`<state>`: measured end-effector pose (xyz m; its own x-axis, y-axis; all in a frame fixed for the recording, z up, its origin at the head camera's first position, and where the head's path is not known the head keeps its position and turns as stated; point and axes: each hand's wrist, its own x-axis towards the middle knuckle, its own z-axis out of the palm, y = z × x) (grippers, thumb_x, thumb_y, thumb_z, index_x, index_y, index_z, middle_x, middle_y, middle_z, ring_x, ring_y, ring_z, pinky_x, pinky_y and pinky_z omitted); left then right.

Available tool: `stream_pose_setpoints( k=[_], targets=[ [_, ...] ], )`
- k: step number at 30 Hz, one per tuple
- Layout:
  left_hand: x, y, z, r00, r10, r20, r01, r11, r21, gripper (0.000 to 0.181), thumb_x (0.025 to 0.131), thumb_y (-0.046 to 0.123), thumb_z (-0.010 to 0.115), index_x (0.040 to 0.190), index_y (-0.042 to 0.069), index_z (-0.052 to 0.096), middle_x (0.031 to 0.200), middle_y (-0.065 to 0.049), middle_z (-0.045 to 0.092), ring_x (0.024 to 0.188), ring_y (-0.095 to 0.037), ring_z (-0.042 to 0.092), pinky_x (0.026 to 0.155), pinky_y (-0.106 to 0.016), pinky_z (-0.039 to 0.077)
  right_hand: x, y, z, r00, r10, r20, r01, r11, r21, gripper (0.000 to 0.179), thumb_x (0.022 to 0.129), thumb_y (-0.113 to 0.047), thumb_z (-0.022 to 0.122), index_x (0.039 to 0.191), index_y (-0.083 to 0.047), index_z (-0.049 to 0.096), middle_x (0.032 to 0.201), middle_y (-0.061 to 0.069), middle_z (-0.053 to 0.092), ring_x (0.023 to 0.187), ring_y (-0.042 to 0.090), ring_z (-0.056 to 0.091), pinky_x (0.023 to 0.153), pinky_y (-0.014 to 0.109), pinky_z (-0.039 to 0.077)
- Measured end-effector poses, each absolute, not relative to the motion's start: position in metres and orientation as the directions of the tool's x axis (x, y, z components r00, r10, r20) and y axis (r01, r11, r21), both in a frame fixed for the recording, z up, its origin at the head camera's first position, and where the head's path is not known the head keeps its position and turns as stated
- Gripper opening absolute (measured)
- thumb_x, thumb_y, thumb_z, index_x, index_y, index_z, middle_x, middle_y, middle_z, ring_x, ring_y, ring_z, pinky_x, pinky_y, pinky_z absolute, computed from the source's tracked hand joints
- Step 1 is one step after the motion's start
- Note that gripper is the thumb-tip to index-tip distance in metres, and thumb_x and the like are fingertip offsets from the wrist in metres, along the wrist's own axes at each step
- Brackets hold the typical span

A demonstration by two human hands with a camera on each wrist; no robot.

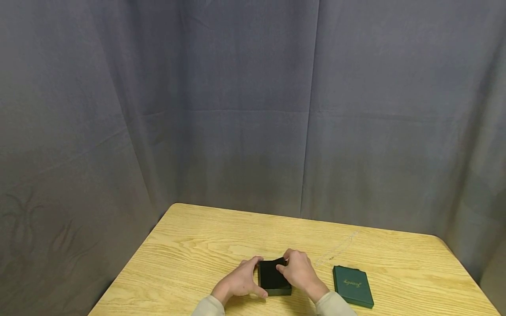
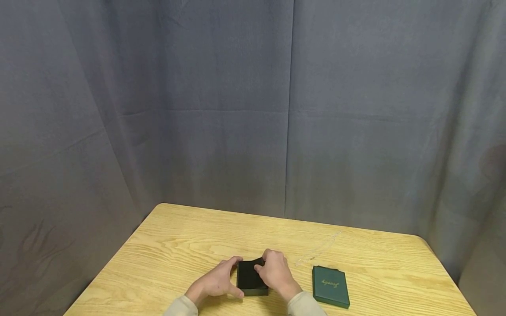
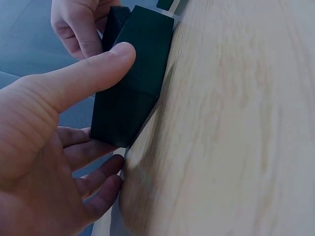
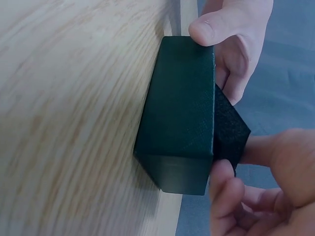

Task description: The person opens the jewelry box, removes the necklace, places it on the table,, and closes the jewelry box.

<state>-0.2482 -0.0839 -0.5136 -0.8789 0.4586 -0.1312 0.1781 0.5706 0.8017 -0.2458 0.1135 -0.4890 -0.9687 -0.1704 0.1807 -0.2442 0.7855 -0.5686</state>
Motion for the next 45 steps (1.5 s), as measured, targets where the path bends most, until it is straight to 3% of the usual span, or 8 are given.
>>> stream_pose_setpoints(
  k=[7,17,45],
  targets=[
    [-0.248,-0.083,-0.514,-0.88,0.454,-0.142,0.17,0.58,0.797,0.095,0.065,0.026,0.088,0.142,0.006,0.036,0.131,-0.012,0.045,0.119,-0.031,0.039,0.095,-0.05,0.039,-0.243,0.12,-0.489,-0.942,-0.262,0.207,-0.334,0.743,-0.58,0.032,0.078,-0.011,0.077,0.102,0.002,0.062,0.074,0.003,0.061,0.062,0.012,0.057,0.052,0.028,0.048],
    [-0.246,-0.083,-0.511,-0.885,0.449,-0.126,0.183,0.584,0.791,0.094,0.066,0.026,0.088,0.142,0.005,0.037,0.133,-0.011,0.044,0.121,-0.029,0.038,0.097,-0.05,0.036,-0.244,0.135,-0.493,-0.843,-0.451,0.292,-0.536,0.668,-0.516,0.008,0.08,-0.005,0.073,0.087,-0.005,0.07,0.078,-0.001,0.06,0.067,0.008,0.055,0.057,0.023,0.046],
    [-0.245,-0.083,-0.511,-0.884,0.451,-0.119,0.192,0.585,0.788,0.094,0.066,0.026,0.088,0.142,0.004,0.037,0.135,-0.011,0.045,0.119,-0.028,0.039,0.097,-0.05,0.037,-0.243,0.139,-0.498,-0.81,-0.536,0.237,-0.582,0.689,-0.433,0.013,0.083,-0.012,0.073,0.093,-0.005,0.07,0.089,-0.002,0.053,0.065,0.002,0.045,0.057,0.02,0.044]
  ],
)
